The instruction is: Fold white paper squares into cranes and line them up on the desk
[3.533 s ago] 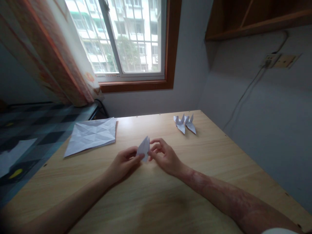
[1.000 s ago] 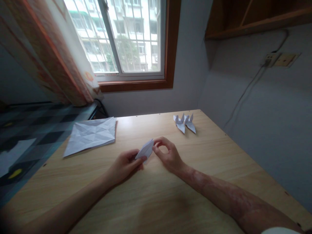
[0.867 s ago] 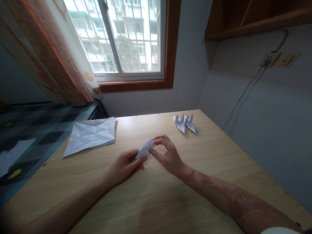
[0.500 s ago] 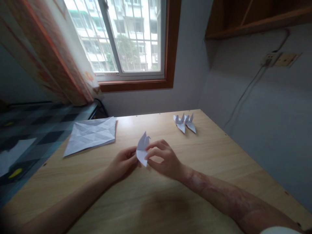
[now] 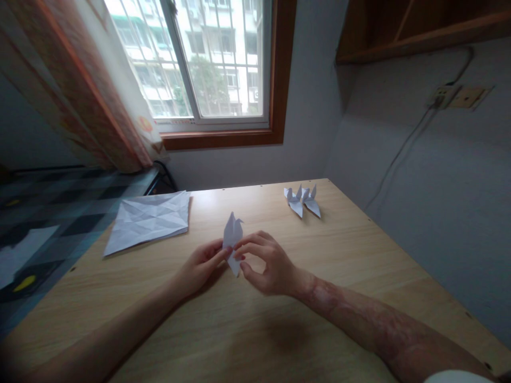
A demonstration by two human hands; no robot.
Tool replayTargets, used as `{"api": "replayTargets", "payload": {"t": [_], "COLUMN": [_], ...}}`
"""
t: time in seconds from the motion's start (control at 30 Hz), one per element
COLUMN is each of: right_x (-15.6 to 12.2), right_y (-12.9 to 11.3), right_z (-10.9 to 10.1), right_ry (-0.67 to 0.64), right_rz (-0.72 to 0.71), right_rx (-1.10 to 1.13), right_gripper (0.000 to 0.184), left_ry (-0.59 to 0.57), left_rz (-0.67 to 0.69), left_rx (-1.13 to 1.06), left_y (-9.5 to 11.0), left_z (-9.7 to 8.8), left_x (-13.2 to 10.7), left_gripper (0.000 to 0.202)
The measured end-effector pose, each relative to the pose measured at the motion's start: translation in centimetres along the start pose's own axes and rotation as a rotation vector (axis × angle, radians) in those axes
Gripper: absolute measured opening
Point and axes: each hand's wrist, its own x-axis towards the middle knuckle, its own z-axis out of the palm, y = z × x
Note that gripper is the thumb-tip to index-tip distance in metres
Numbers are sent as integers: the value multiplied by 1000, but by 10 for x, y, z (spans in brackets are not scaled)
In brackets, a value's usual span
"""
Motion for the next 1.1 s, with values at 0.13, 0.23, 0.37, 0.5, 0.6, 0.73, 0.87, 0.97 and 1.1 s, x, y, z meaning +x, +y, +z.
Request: {"api": "replayTargets", "payload": {"t": [0.13, 0.23, 0.37, 0.5, 0.6, 0.73, 0.87, 0.97, 1.1], "right_x": [-2, -3, -1, -1, -4, -8, -5, -1, 0], "right_y": [4, 10, 12, 14, 20, 27, 24, 22, 22], "right_z": [1, 3, 1, 0, 2, 5, 5, 4, 3], "right_ry": [170, 233, 194, 154, 148, 165, 147, 96, 67], "right_rz": [44, 86, 93, 121, 162, 201, 161, 158, 185], "right_rx": [24, 61, 96, 149, 212, 239, 210, 188, 153], "right_gripper": [58, 68, 61, 55, 52, 54, 40, 29, 26], "left_ry": [-37, -81, -135, -181, -201, -195, -181, -128, -26], "left_rz": [-18, -28, -44, -59, -62, -72, -80, -46, 15], "left_rx": [59, 61, 9, -22, -16, -15, 52, 135, 209], "left_y": [3, 4, -1, -7, -8, -5, -4, -4, -3], "left_z": [3, 4, 3, 0, -1, 0, 1, 3, 5], "left_x": [-4, -6, -8, -9, -10, -10, -10, -9, -9], "left_gripper": [44, 44, 43, 41, 40, 41, 44, 43, 40]}}
